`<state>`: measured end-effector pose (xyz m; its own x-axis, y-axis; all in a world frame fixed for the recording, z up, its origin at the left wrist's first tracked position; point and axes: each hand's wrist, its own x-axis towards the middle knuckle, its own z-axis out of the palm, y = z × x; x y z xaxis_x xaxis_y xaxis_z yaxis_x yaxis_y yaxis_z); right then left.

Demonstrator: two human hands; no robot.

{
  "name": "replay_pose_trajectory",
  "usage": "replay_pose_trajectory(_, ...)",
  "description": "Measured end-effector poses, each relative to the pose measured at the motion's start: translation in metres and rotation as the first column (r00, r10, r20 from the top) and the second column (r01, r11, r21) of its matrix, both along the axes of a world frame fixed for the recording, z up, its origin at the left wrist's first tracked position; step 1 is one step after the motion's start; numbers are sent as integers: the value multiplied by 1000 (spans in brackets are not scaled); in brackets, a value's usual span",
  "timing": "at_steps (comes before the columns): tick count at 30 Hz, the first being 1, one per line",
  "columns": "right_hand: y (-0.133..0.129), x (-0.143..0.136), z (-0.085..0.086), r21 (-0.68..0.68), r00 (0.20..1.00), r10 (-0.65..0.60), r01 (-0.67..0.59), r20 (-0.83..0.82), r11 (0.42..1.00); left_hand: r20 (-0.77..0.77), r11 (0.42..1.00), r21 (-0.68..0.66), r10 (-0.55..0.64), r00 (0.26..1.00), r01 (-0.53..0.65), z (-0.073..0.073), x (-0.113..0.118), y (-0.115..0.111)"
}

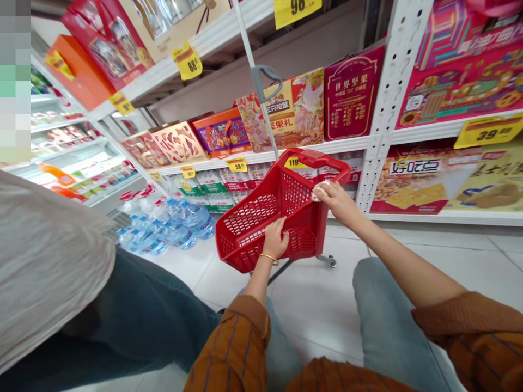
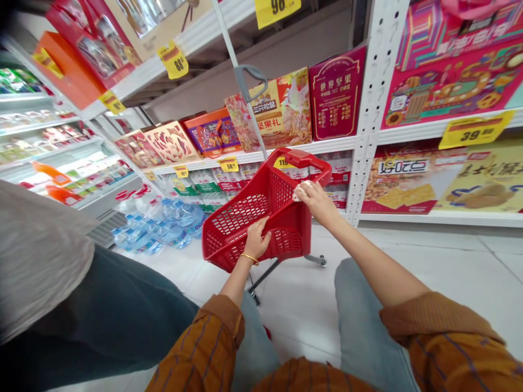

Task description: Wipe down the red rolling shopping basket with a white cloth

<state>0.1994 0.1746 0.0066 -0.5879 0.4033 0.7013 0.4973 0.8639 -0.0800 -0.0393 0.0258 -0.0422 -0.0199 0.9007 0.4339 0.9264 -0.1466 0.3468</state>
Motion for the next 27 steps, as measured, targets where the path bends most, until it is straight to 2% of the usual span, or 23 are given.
replay_pose_trajectory(4,-6,5,5,10,999,46,-46,22,999,-16,999,11,54,998,-53,9,14,-3)
replay_pose_trajectory(7,-9,8,6,36,997,34,-36,64,999,-41,991,42,132,990,-130,20,35,1)
replay_pose_trajectory(10,-13,8,7,58,997,8,-12,82,998,-130,986,88,153,980,-143,34,64,17)
replay_pose_trajectory(13,-18,6,9,83,994,-12,3,112,997,-99,988,60,149,984,-143,43,92,41)
replay_pose_trajectory(15,-22,4,10,92,993,-23,12,117,996,0,984,24,174,985,-174,43,105,56)
replay_pose_trajectory(18,-24,3,7,96,995,-25,16,92,995,108,984,35,170,979,-175,36,112,69)
replay_pose_trajectory(22,-13,5,-7,93,999,44,-43,-6,995,160,985,84,133,978,-148,26,109,68)
replay_pose_trajectory(27,6,9,-24,76,984,136,-127,-117,989,181,981,133,113,977,-139,22,109,64)
